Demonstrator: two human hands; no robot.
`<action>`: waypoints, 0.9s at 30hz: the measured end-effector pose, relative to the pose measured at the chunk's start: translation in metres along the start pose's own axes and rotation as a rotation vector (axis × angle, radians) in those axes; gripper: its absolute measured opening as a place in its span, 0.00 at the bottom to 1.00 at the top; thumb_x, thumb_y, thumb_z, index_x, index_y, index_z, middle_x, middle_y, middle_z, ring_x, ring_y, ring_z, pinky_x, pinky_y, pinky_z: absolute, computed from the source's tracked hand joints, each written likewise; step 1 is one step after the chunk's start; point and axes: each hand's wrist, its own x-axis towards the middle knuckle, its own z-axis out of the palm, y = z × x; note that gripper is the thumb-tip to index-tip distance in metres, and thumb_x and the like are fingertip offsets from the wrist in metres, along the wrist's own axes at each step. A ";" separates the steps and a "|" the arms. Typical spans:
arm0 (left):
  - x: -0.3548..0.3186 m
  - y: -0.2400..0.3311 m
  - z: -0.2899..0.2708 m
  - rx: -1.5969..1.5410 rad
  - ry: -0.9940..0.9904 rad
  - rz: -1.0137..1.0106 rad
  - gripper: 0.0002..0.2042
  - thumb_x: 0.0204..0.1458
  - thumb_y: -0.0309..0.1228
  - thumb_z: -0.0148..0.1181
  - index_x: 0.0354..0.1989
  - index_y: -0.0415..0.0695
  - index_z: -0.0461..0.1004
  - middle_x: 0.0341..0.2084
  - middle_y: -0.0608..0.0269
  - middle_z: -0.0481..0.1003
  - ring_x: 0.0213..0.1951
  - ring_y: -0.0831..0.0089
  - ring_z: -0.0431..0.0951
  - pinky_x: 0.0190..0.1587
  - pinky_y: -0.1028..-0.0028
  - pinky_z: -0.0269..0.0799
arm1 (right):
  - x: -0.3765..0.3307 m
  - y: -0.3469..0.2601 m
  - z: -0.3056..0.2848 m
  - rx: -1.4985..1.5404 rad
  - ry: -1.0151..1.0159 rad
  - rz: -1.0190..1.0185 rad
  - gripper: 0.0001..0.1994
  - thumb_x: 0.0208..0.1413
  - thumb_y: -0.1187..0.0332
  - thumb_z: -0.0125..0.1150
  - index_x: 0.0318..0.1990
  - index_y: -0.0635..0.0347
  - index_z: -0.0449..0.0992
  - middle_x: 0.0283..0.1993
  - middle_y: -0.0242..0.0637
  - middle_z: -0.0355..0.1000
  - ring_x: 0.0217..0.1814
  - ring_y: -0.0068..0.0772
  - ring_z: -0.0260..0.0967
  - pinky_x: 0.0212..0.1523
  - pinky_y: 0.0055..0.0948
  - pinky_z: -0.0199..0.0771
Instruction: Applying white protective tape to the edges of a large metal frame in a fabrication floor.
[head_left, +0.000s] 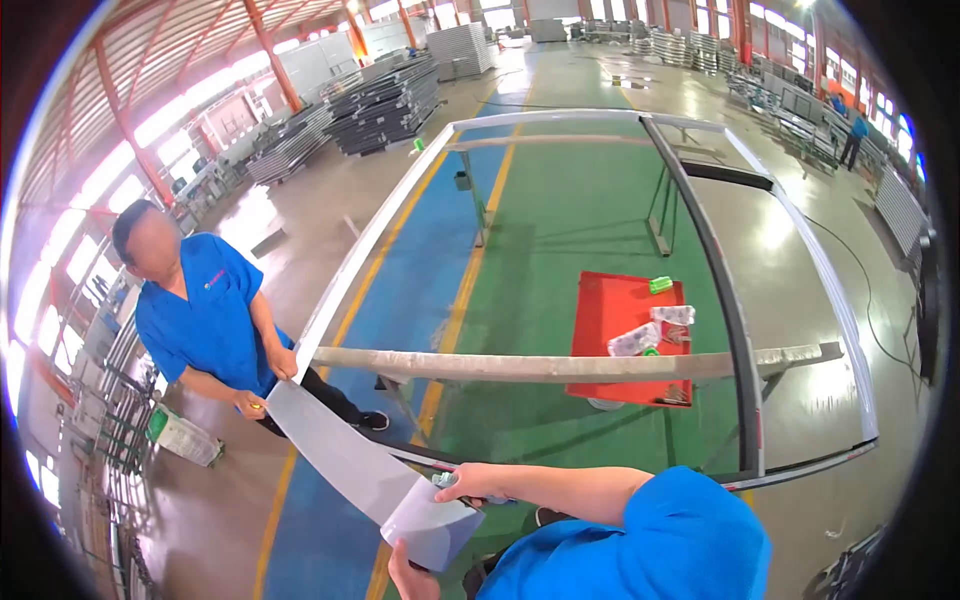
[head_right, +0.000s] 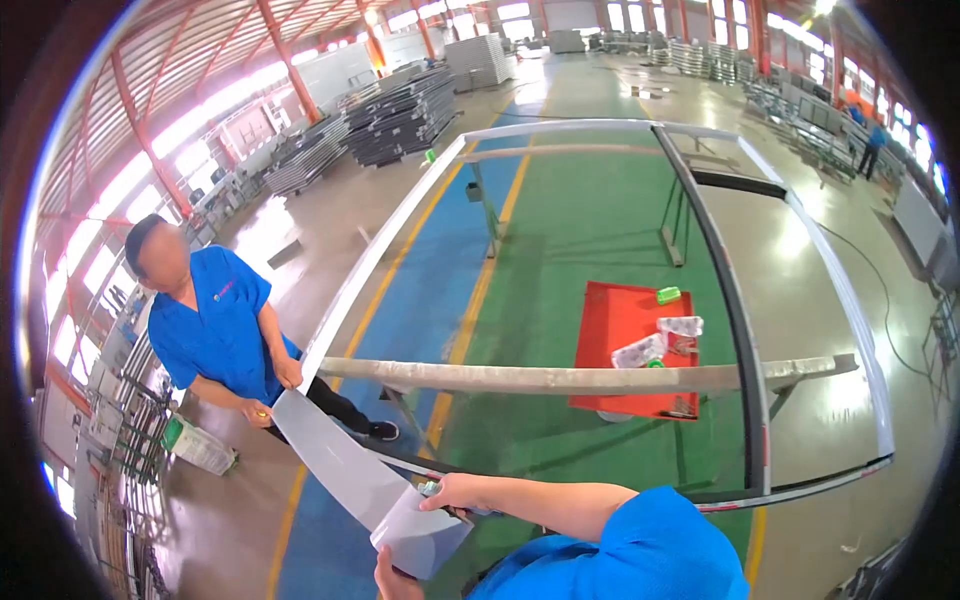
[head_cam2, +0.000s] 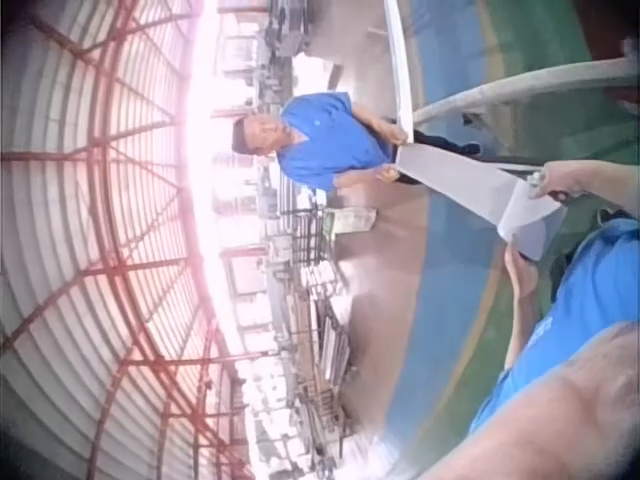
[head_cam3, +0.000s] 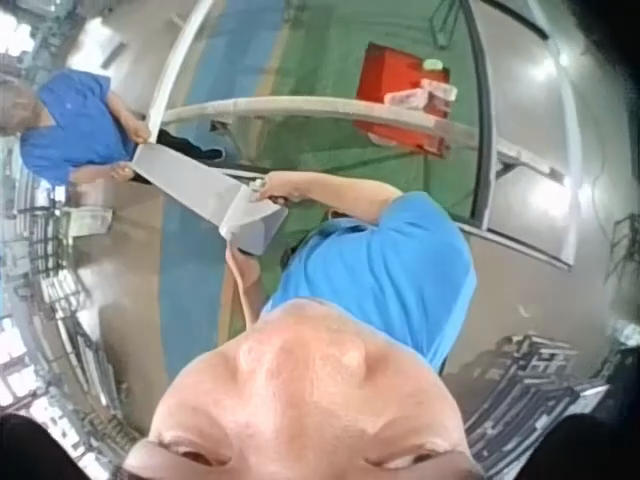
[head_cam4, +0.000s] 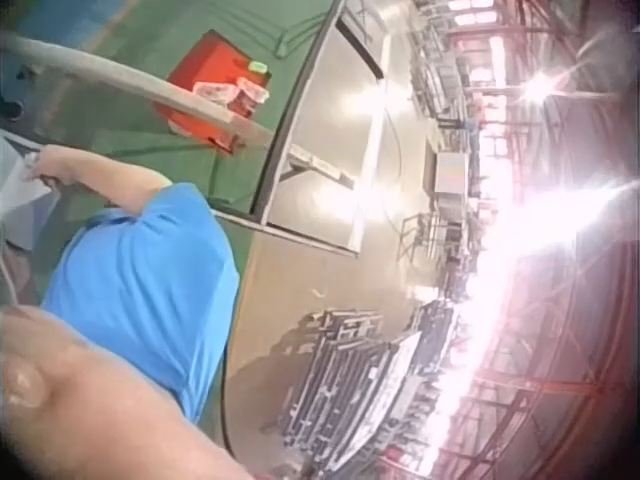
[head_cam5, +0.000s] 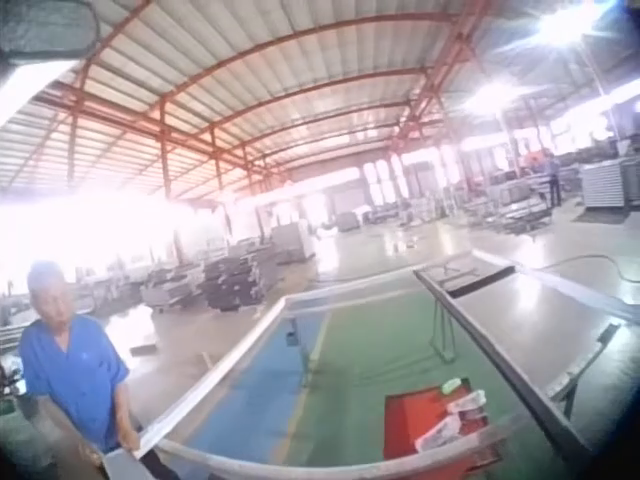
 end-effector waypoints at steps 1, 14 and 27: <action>-0.016 -0.011 0.006 0.001 -0.010 0.009 0.19 0.67 0.32 0.37 0.50 0.30 0.73 0.44 0.51 0.77 0.48 0.66 0.74 0.53 0.68 0.68 | -0.026 0.004 -0.004 -0.039 0.006 0.026 0.20 0.51 0.47 0.68 0.26 0.54 0.75 0.16 0.26 0.63 0.15 0.19 0.57 0.17 0.25 0.55; -0.255 -0.075 0.100 0.218 -0.249 0.186 0.19 0.60 0.30 0.49 0.57 0.32 0.68 0.51 0.51 0.73 0.54 0.64 0.71 0.58 0.65 0.66 | -0.274 0.135 -0.004 -0.023 0.025 0.020 0.23 0.51 0.44 0.67 0.26 0.58 0.78 0.18 0.26 0.66 0.16 0.19 0.61 0.19 0.24 0.59; -0.480 0.000 0.294 -0.374 0.145 -0.333 0.24 0.62 0.40 0.50 0.58 0.33 0.68 0.52 0.49 0.72 0.54 0.60 0.72 0.58 0.61 0.65 | -0.492 0.220 -0.070 -0.144 -0.132 -0.014 0.24 0.51 0.43 0.66 0.32 0.59 0.78 0.19 0.28 0.64 0.18 0.22 0.60 0.19 0.26 0.58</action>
